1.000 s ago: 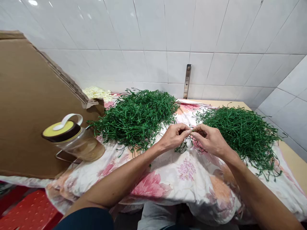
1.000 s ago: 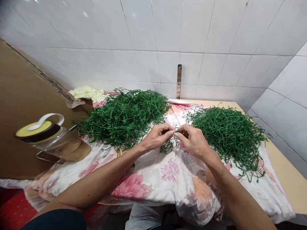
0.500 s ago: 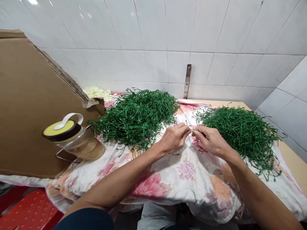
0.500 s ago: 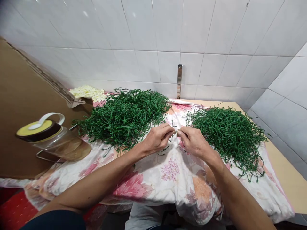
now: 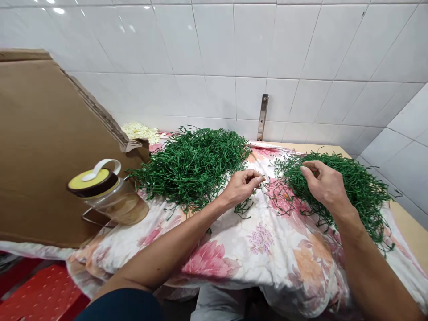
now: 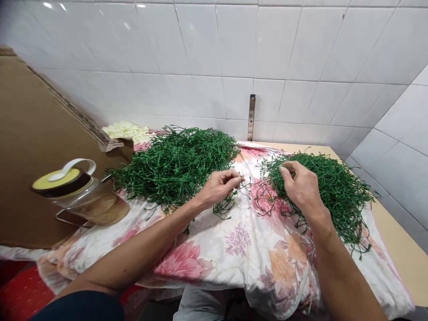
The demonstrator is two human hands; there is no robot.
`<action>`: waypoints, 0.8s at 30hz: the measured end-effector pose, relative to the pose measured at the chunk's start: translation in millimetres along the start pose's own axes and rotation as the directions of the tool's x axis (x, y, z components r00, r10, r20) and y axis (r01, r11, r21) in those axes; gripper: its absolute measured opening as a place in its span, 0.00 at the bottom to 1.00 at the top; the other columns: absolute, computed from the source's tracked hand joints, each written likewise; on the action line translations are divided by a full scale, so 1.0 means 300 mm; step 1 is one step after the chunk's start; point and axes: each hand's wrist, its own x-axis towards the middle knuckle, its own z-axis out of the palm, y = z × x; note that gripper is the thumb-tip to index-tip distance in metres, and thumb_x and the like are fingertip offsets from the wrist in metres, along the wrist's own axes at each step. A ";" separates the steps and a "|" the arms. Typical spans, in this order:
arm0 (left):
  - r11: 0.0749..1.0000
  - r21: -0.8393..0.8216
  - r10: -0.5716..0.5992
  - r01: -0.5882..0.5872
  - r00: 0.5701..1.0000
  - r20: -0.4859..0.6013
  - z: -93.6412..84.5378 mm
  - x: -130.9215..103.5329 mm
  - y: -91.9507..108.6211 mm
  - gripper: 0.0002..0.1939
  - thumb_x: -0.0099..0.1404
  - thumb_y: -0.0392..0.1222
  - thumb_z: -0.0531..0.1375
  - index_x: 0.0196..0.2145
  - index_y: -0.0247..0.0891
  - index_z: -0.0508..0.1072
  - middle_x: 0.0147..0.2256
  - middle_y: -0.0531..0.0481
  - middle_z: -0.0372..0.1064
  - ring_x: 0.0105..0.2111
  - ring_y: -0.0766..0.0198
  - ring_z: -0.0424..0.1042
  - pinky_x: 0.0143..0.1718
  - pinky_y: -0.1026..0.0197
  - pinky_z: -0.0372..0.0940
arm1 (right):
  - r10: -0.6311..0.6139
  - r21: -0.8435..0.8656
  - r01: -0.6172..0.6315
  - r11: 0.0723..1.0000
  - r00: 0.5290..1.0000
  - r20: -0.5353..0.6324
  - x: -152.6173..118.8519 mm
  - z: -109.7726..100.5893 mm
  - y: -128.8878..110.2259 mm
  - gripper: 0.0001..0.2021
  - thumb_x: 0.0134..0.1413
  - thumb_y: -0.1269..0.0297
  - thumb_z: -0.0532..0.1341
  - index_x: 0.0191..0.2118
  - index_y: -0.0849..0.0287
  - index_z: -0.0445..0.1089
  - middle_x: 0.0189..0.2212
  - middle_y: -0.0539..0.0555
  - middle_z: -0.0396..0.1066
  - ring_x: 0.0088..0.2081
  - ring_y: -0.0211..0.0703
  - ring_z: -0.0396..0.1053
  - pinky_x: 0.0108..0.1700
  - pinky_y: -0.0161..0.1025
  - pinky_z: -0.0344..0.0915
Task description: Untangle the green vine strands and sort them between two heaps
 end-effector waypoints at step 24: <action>0.950 -0.291 -0.082 0.115 0.989 0.123 0.019 -0.017 0.028 0.15 0.56 0.45 0.70 0.35 0.32 0.75 0.26 0.53 0.69 0.21 0.73 0.63 0.23 0.67 0.58 | -0.212 0.382 0.029 0.924 0.869 0.447 -0.105 0.098 -0.171 0.17 0.62 0.54 0.62 0.51 0.58 0.74 0.32 0.53 0.74 0.27 0.40 0.66 0.30 0.38 0.63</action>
